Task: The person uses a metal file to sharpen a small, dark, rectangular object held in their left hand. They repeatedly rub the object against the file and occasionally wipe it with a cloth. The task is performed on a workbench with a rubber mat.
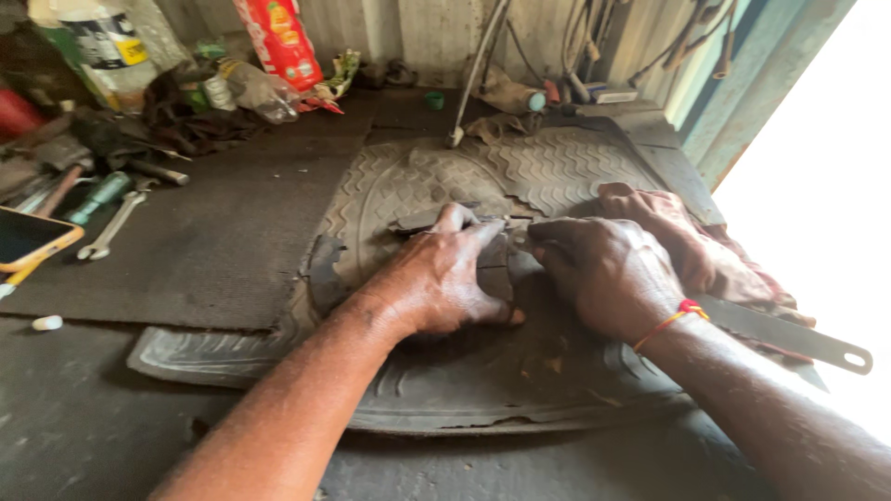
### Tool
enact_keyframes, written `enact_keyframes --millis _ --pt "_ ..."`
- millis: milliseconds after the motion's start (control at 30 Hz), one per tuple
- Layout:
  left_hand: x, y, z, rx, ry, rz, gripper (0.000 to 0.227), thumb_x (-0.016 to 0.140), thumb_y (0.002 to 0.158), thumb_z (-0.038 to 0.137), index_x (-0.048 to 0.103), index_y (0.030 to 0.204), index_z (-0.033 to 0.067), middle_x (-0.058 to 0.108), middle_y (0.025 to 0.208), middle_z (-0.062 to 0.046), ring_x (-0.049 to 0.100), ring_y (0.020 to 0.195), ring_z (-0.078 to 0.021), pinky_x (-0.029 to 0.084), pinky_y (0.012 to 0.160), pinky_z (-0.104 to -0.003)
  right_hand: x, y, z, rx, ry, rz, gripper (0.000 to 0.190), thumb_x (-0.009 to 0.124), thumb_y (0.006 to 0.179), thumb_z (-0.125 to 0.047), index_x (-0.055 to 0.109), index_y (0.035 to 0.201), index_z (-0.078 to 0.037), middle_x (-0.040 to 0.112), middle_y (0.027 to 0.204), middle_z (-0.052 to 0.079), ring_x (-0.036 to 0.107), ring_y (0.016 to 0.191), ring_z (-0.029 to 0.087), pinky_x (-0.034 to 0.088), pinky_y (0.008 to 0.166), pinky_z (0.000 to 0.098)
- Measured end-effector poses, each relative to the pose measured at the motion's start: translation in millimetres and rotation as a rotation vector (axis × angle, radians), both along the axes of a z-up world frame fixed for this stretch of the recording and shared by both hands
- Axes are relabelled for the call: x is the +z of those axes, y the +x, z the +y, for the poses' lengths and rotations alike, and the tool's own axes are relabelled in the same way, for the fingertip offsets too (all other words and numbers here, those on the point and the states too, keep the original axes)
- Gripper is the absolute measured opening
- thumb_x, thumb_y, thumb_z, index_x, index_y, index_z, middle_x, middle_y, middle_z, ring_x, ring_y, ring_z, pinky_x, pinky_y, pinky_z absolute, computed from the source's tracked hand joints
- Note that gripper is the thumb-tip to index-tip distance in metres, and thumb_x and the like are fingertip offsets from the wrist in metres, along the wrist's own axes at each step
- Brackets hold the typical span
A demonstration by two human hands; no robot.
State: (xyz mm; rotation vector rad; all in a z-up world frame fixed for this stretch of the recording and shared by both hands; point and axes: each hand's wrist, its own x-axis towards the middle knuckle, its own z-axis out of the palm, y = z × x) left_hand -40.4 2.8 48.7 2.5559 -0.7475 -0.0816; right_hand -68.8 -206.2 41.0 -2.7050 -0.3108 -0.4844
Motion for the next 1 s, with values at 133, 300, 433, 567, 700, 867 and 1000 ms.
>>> enact_keyframes --millis 133,300,433,567,700,867,1000 --pt "1 0 1 0.000 0.008 -0.006 0.112 0.090 0.057 0.054 0.043 0.151 0.0178 0.042 0.144 -0.023 0.055 0.127 -0.0428 0.048 0.103 -0.046 4 -1 3 -0.003 -0.013 0.020 0.030 0.063 0.090 -0.034 0.080 0.109 -0.017 0.077 0.106 0.012 0.072 0.094 0.035 0.056 0.083 0.0457" --pt "0 2 0 0.010 0.044 -0.011 0.111 0.089 0.057 0.058 0.044 0.151 0.0172 0.041 0.146 -0.023 0.055 0.126 -0.0431 0.048 0.104 -0.046 5 -16 4 0.002 -0.105 0.058 0.030 0.061 0.091 -0.037 0.080 0.108 -0.022 0.077 0.095 0.012 0.073 0.089 0.035 0.056 0.081 0.0467" --pt "-4 4 1 -0.023 0.026 -0.057 0.111 0.089 0.057 0.059 0.047 0.150 0.0162 0.044 0.144 -0.024 0.055 0.127 -0.0438 0.047 0.105 -0.046 5 -22 6 0.019 -0.127 -0.050 0.030 0.065 0.087 -0.037 0.080 0.107 -0.021 0.076 0.092 0.013 0.072 0.087 0.036 0.055 0.076 0.0484" --pt "-4 4 0 -0.009 0.040 -0.055 0.112 0.089 0.055 0.059 0.047 0.149 0.0165 0.044 0.144 -0.022 0.054 0.126 -0.0438 0.047 0.104 -0.047 7 -22 9 0.015 -0.164 -0.124 0.026 0.066 0.088 -0.034 0.081 0.105 -0.022 0.074 0.093 0.014 0.070 0.087 0.037 0.055 0.075 0.0491" --pt "-6 6 3 -0.019 -0.001 -0.073 0.110 0.090 0.056 0.058 0.048 0.149 0.0150 0.046 0.144 -0.022 0.055 0.127 -0.0425 0.048 0.104 -0.046 10 -33 10 0.043 -0.123 -0.036 0.025 0.066 0.087 -0.036 0.081 0.103 -0.023 0.076 0.091 0.010 0.072 0.088 0.034 0.056 0.076 0.0470" --pt "-9 7 0 -0.019 0.026 -0.061 0.111 0.088 0.055 0.061 0.048 0.149 0.0168 0.046 0.143 -0.021 0.056 0.125 -0.0414 0.048 0.104 -0.046 10 -28 10 0.016 -0.198 -0.074 0.024 0.067 0.088 -0.036 0.081 0.102 -0.023 0.074 0.088 0.012 0.070 0.085 0.035 0.055 0.075 0.0479" --pt "-7 8 2 -0.024 0.011 -0.071 0.113 0.090 0.053 0.061 0.049 0.147 0.0151 0.046 0.142 -0.020 0.056 0.125 -0.0403 0.047 0.104 -0.045 17 -36 10 0.050 -0.159 0.003 0.024 0.067 0.085 -0.034 0.081 0.101 -0.023 0.076 0.088 0.009 0.072 0.086 0.033 0.056 0.076 0.0464"
